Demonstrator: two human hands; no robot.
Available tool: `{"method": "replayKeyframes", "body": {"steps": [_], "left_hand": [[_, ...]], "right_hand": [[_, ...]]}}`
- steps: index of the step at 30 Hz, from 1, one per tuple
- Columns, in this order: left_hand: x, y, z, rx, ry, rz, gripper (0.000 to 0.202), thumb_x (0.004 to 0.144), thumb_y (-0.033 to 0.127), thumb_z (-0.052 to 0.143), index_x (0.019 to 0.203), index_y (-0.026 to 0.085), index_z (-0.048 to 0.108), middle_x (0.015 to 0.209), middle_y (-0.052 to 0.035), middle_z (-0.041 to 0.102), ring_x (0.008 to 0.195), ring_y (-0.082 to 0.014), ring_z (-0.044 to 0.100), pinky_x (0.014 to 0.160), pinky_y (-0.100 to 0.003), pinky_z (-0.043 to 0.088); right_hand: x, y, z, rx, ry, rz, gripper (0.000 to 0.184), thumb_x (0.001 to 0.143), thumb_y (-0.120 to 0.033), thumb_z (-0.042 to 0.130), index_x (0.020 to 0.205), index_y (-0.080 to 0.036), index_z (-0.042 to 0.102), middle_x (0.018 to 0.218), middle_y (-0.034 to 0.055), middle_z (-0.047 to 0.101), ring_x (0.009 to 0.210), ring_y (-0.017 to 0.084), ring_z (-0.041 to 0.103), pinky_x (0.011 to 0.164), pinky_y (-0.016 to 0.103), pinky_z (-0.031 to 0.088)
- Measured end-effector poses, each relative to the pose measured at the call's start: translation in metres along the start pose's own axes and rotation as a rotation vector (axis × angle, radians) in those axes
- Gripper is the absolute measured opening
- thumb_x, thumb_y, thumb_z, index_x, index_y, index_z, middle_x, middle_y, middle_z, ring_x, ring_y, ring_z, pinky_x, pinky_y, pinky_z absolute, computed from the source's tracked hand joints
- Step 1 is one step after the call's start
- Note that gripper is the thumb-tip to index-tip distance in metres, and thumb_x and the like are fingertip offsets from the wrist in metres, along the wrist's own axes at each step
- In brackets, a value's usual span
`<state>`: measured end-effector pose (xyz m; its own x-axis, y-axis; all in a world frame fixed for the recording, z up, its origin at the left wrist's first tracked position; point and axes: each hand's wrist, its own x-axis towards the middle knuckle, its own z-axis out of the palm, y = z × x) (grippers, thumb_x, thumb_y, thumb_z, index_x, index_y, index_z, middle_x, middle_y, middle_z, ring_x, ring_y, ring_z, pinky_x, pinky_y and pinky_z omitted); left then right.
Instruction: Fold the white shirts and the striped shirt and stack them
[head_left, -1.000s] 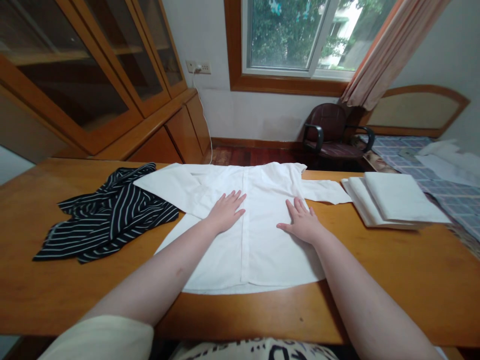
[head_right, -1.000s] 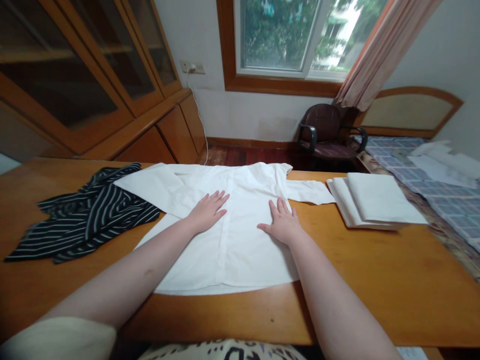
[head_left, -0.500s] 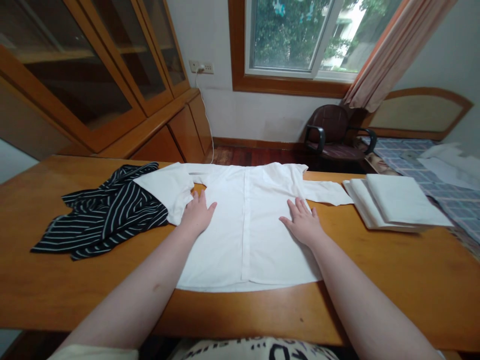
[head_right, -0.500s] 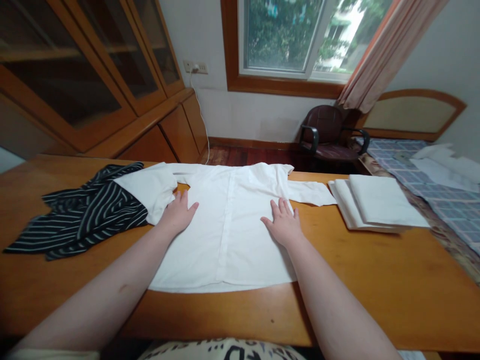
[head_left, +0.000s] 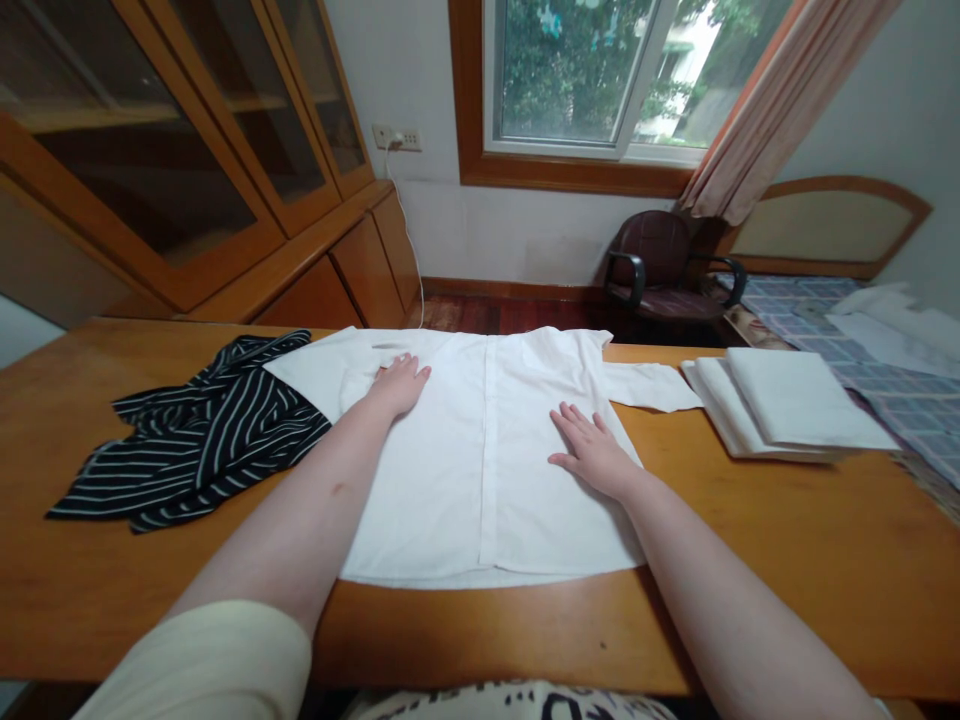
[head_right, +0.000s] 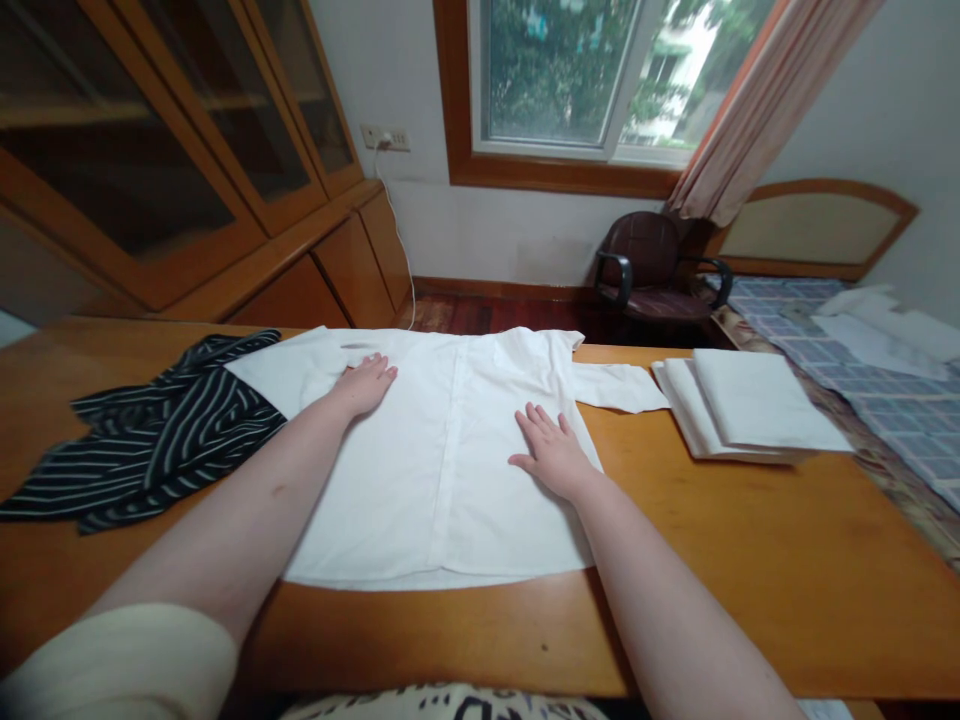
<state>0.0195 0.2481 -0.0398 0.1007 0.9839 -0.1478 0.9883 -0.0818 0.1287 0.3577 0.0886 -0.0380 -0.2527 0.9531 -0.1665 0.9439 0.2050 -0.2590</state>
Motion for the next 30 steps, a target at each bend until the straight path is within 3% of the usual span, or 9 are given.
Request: {"method": "replayKeyframes", "body": {"steps": [4,10,13,16,21,24,27,30], "left_hand": [[0.018,-0.018,-0.014,0.032,-0.002,-0.056,0.057,0.095,0.040,0.013,0.142,0.017,0.037,0.153,-0.0095,0.027,0.139,-0.0257,0.025,0.110,-0.049,0.021],[0.033,-0.043,-0.026,0.169,-0.017,-0.057,0.062,0.089,0.047,0.035,0.143,0.016,0.035,0.153,-0.0119,0.026,0.137,-0.0296,0.029,0.109,-0.047,0.025],[0.026,-0.028,-0.024,0.230,0.026,-0.050,0.055,0.090,0.036,0.038,0.140,0.013,0.040,0.150,-0.0156,0.030,0.135,-0.0323,0.032,0.107,-0.048,0.026],[0.006,0.008,-0.013,0.201,0.104,0.031,0.054,0.090,0.028,0.037,0.141,0.011,0.037,0.151,-0.0180,0.027,0.138,-0.0325,0.026,0.109,-0.047,0.023],[-0.036,0.062,0.019,0.059,0.080,0.283,0.057,0.094,0.047,0.028,0.146,0.023,0.030,0.154,-0.0104,0.024,0.141,-0.0284,0.020,0.112,-0.049,0.018],[-0.046,0.067,0.027,0.082,0.101,0.314,0.058,0.093,0.049,0.027,0.147,0.027,0.027,0.155,-0.0067,0.021,0.142,-0.0261,0.018,0.112,-0.053,0.014],[-0.047,0.058,0.026,0.084,0.091,0.289,0.059,0.093,0.052,0.026,0.147,0.029,0.025,0.155,-0.0046,0.020,0.142,-0.0255,0.016,0.111,-0.056,0.013],[-0.047,0.049,0.024,0.093,0.094,0.215,0.062,0.092,0.055,0.024,0.148,0.028,0.023,0.156,-0.0049,0.018,0.142,-0.0267,0.016,0.110,-0.059,0.013]], "right_hand": [[0.000,0.008,-0.004,0.038,-0.081,0.066,0.082,0.083,-0.055,0.051,0.149,-0.021,0.019,0.156,0.0085,0.011,0.144,0.023,0.006,0.114,0.045,0.009],[-0.003,0.021,-0.013,0.073,-0.100,0.096,0.086,0.076,-0.053,0.061,0.148,-0.022,0.025,0.156,0.0067,0.016,0.143,0.024,0.012,0.114,0.043,0.015],[-0.005,0.020,-0.016,0.055,-0.053,0.094,0.086,0.072,-0.053,0.066,0.144,-0.020,0.033,0.154,0.0075,0.024,0.141,0.024,0.021,0.112,0.038,0.020],[-0.004,0.015,-0.016,0.013,0.023,0.089,0.082,0.070,-0.056,0.066,0.139,-0.020,0.041,0.150,0.0086,0.033,0.136,0.027,0.031,0.109,0.040,0.025],[-0.001,0.006,-0.010,-0.047,0.193,0.117,0.052,0.085,-0.051,0.051,0.127,-0.021,0.052,0.139,0.0086,0.048,0.124,0.027,0.044,0.103,0.041,0.031],[0.002,0.004,-0.003,-0.079,0.192,0.159,0.055,0.089,-0.050,0.043,0.135,-0.021,0.045,0.146,0.0085,0.039,0.132,0.027,0.035,0.107,0.043,0.026],[0.004,0.005,0.002,-0.116,0.102,0.254,0.067,0.090,-0.056,0.036,0.147,-0.020,0.028,0.154,0.0118,0.021,0.141,0.030,0.017,0.111,0.048,0.015],[0.005,0.007,0.004,-0.128,0.044,0.358,0.078,0.088,-0.064,0.032,0.150,-0.018,0.018,0.156,0.0166,0.010,0.143,0.032,0.008,0.112,0.049,0.012]]}}
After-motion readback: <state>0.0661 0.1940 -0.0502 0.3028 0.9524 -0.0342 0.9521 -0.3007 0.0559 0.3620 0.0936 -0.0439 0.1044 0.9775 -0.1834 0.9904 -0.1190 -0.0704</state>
